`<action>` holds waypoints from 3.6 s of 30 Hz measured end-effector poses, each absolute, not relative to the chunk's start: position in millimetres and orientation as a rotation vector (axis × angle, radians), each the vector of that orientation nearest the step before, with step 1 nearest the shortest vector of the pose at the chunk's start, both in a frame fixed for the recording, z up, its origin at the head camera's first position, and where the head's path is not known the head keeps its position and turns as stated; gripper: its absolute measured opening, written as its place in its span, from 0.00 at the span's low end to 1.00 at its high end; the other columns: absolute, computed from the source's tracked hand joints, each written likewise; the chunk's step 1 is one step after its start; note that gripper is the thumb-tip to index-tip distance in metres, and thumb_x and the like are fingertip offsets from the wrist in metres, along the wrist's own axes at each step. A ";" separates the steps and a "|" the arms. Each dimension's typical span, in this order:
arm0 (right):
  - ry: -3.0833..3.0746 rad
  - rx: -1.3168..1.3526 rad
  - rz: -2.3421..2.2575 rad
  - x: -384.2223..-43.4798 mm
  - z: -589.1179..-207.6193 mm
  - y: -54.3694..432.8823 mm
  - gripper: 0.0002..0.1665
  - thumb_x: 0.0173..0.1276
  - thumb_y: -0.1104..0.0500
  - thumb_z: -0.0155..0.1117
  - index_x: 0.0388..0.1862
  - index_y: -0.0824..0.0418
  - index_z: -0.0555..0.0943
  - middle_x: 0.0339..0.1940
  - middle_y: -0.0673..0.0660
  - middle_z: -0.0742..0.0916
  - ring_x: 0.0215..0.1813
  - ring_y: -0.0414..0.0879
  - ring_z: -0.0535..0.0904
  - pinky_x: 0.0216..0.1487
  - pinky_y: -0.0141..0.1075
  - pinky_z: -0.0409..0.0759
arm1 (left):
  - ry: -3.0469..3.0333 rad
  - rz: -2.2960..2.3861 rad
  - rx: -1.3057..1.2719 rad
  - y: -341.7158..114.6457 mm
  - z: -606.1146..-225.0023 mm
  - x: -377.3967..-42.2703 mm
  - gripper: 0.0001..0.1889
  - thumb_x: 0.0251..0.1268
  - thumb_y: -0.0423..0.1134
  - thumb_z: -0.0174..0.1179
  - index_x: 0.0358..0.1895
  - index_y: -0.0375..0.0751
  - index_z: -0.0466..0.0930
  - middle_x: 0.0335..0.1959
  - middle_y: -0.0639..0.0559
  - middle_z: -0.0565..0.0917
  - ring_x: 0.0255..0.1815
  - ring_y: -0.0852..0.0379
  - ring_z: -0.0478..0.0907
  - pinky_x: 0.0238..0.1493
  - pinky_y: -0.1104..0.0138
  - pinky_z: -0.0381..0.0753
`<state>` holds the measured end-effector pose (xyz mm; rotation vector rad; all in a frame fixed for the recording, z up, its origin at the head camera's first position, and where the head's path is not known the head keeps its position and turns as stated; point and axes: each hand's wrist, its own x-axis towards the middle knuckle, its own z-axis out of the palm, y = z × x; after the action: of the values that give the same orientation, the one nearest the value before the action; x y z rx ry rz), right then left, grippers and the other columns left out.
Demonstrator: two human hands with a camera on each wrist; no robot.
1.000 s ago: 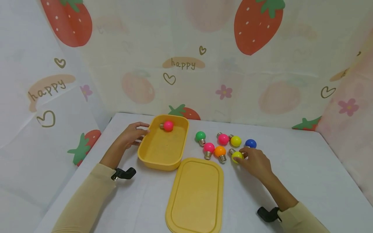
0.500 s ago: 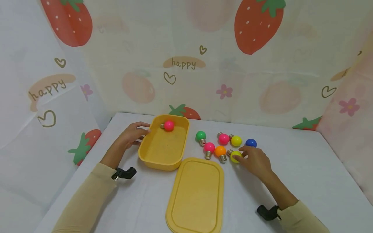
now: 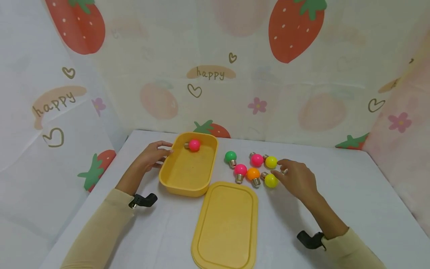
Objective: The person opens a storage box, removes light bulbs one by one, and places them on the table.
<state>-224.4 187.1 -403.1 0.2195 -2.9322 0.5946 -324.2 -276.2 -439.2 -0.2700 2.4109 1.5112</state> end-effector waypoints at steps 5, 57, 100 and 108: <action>-2.917 0.285 0.604 -227.7 -392.4 175.6 0.25 0.68 0.52 0.69 0.58 0.67 0.83 0.46 0.66 0.89 0.42 0.58 0.85 0.30 0.42 0.86 | 2.394 1.536 -0.253 -276.5 -438.2 -321.9 0.27 0.75 0.46 0.59 0.73 0.47 0.67 0.62 0.40 0.77 0.48 0.46 0.79 0.43 0.64 0.85; -2.999 1.016 0.619 -294.8 -348.8 9.3 0.28 0.71 0.46 0.67 0.64 0.59 0.81 0.51 0.56 0.88 0.53 0.50 0.83 0.51 0.42 0.83 | 2.376 1.555 -0.281 -278.4 -438.5 -321.4 0.27 0.74 0.47 0.61 0.72 0.48 0.68 0.61 0.41 0.77 0.47 0.47 0.78 0.41 0.66 0.85; -3.189 0.924 0.604 -363.0 -358.4 -53.5 0.29 0.69 0.45 0.69 0.64 0.60 0.82 0.65 0.57 0.82 0.55 0.51 0.80 0.56 0.41 0.81 | 2.368 1.557 -0.298 -277.5 -437.0 -323.9 0.26 0.73 0.47 0.62 0.71 0.51 0.70 0.60 0.42 0.79 0.46 0.47 0.79 0.42 0.65 0.86; -3.178 0.934 0.409 -369.2 -372.7 -60.1 0.28 0.72 0.43 0.66 0.64 0.58 0.82 0.61 0.56 0.84 0.56 0.52 0.78 0.59 0.45 0.78 | 2.357 1.570 -0.277 -279.9 -441.7 -326.8 0.27 0.72 0.47 0.62 0.71 0.50 0.70 0.61 0.42 0.78 0.47 0.47 0.79 0.42 0.64 0.86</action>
<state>-369.2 -60.1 -372.7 0.9343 -3.1784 0.4091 -326.8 -279.9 -441.7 -0.2770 2.3572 1.5704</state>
